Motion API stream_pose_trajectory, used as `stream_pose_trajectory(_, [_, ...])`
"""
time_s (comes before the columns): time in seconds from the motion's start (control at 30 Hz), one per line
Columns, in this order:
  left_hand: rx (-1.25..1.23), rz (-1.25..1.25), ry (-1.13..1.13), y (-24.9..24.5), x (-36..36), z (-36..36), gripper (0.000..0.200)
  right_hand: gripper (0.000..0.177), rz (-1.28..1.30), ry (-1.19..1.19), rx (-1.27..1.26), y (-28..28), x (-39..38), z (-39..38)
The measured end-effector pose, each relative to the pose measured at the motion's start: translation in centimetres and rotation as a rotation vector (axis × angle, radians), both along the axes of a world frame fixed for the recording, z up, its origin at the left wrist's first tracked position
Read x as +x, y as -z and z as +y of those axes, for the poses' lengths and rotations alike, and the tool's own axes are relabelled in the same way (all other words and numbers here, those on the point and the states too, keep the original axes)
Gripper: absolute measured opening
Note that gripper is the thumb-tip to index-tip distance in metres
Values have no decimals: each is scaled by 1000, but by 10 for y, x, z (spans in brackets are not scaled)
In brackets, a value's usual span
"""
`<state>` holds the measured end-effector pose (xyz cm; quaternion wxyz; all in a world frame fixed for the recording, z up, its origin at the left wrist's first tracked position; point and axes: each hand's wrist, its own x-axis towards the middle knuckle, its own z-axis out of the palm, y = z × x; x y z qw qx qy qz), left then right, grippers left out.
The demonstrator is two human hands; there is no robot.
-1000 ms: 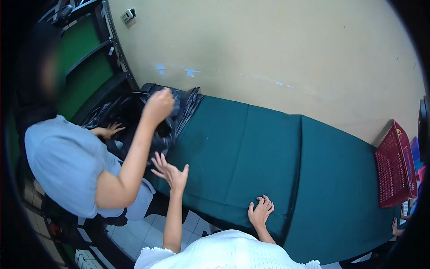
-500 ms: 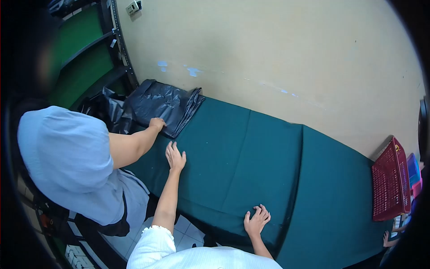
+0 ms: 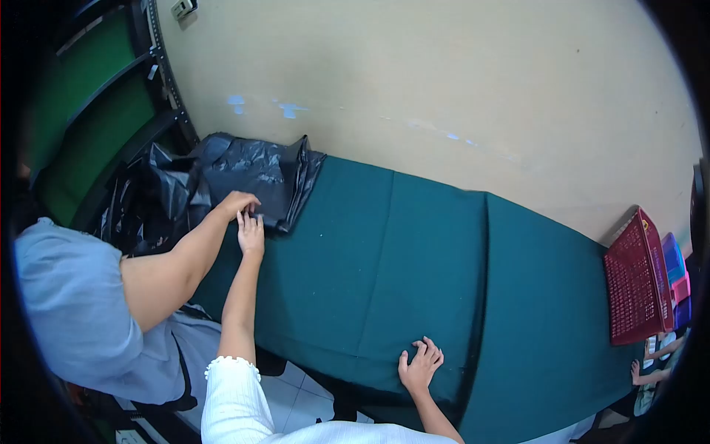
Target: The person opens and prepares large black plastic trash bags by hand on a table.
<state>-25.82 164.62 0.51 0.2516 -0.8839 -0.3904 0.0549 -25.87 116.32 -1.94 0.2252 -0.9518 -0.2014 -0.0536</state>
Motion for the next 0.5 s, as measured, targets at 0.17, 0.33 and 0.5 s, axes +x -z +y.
stream_pose_trajectory(0.17, [-166,-279,487,9,24,-21,12,31,-3,9,0,-3,-6,17])
stream_pose_trajectory(0.33, [-475,-752,883,29,15,-195,3,32,-17,1,69,-1,-1,2])
stream_pose_trajectory(0.5, [-900,-798,940,24,-2,-378,5,16,86,-64,479,11,2,-24])
